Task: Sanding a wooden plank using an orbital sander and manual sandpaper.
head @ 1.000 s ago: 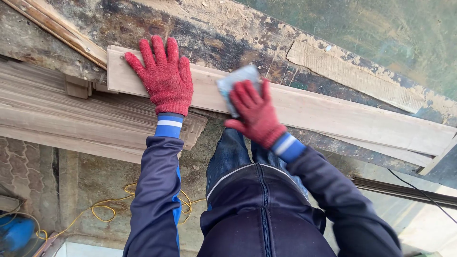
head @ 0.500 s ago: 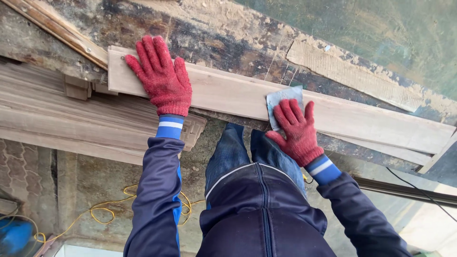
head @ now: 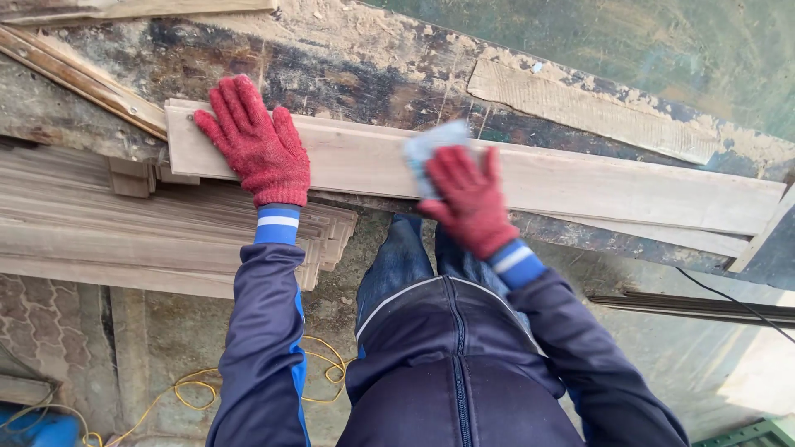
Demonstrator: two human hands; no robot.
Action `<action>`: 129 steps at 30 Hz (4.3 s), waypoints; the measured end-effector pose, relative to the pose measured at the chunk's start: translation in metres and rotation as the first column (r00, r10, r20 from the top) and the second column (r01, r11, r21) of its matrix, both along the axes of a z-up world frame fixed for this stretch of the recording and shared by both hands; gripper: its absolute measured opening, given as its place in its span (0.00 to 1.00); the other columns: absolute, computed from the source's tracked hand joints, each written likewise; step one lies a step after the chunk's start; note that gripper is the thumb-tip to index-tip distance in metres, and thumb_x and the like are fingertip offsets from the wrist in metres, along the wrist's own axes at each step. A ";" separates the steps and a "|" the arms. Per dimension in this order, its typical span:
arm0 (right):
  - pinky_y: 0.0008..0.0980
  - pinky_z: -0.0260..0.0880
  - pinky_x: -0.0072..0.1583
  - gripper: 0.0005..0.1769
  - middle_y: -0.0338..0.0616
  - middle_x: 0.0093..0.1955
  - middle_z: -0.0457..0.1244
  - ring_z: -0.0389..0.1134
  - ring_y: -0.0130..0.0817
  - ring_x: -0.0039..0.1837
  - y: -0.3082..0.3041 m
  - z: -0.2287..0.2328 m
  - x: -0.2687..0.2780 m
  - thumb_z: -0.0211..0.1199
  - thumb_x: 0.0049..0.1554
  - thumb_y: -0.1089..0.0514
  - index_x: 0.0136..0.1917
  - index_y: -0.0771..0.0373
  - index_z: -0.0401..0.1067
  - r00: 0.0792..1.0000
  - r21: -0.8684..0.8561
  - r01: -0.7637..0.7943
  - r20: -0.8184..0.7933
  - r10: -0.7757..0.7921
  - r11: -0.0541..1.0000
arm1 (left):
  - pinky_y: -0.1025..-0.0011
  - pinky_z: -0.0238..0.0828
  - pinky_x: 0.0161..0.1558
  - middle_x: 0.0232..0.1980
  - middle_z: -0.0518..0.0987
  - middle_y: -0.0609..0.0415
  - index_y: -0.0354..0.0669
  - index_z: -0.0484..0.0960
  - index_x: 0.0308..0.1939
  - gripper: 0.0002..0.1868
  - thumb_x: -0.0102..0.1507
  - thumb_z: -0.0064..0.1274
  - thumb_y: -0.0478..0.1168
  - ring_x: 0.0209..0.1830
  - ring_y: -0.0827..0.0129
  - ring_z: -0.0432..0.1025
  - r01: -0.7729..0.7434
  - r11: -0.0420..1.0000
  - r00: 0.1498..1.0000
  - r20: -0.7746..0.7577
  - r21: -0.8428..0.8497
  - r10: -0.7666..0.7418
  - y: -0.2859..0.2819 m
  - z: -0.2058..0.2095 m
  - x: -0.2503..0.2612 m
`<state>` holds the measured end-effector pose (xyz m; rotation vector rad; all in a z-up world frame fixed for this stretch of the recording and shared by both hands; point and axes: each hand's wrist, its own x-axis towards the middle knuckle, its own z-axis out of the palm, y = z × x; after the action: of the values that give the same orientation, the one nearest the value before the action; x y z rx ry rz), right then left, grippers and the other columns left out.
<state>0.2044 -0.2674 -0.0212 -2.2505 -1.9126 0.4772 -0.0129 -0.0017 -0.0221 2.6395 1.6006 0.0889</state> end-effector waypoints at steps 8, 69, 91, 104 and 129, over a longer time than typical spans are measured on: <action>0.68 0.31 0.77 0.38 0.61 0.81 0.56 0.51 0.59 0.81 -0.114 0.006 0.085 0.59 0.65 0.40 0.79 0.65 0.64 0.815 0.024 0.569 0.112 -0.568 0.822 | 0.36 0.28 0.77 0.81 0.56 0.31 0.31 0.57 0.79 0.34 0.78 0.50 0.48 0.82 0.39 0.47 -0.001 1.000 1.000 -0.017 -0.022 0.001 -0.002 0.024 0.013; 0.61 0.36 0.81 0.28 0.39 0.79 0.58 0.49 0.41 0.83 -0.284 -0.046 0.195 0.57 0.64 0.35 0.73 0.46 0.70 0.949 0.259 0.315 -0.093 -0.301 0.913 | 0.32 0.25 0.77 0.84 0.50 0.30 0.37 0.56 0.82 0.36 0.76 0.38 0.55 0.84 0.39 0.36 0.056 0.985 0.959 -0.266 -0.164 -0.099 -0.241 0.021 0.252; 0.60 0.32 0.83 0.27 0.34 0.78 0.59 0.50 0.38 0.83 -0.269 -0.039 0.237 0.53 0.65 0.34 0.73 0.43 0.71 0.969 0.237 0.248 -0.047 -0.244 0.939 | 0.31 0.28 0.74 0.81 0.54 0.25 0.33 0.60 0.80 0.35 0.75 0.42 0.52 0.81 0.33 0.41 0.161 0.981 0.964 -0.195 -0.111 -0.180 -0.238 0.009 0.247; 0.59 0.40 0.81 0.31 0.47 0.75 0.61 0.55 0.47 0.79 -0.290 -0.039 0.237 0.56 0.64 0.35 0.71 0.54 0.71 0.842 0.265 0.522 -0.008 -0.539 0.811 | 0.32 0.20 0.78 0.85 0.52 0.33 0.41 0.57 0.83 0.34 0.78 0.32 0.55 0.85 0.41 0.37 0.087 0.991 0.924 -0.363 -0.104 -0.119 -0.249 0.017 0.258; 0.51 0.60 0.72 0.28 0.50 0.68 0.66 0.64 0.50 0.70 -0.371 -0.024 0.301 0.58 0.66 0.37 0.72 0.54 0.75 0.874 0.234 0.445 0.096 -0.476 0.864 | 0.34 0.19 0.79 0.80 0.67 0.45 0.53 0.72 0.77 0.39 0.70 0.39 0.71 0.83 0.47 0.51 0.341 0.932 0.890 -0.278 -0.122 -0.362 -0.286 0.009 0.238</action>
<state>0.5050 -0.6383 -0.0456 -2.5403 -1.3180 0.0380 0.2252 -0.2873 -0.0130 2.9430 1.1236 -0.3905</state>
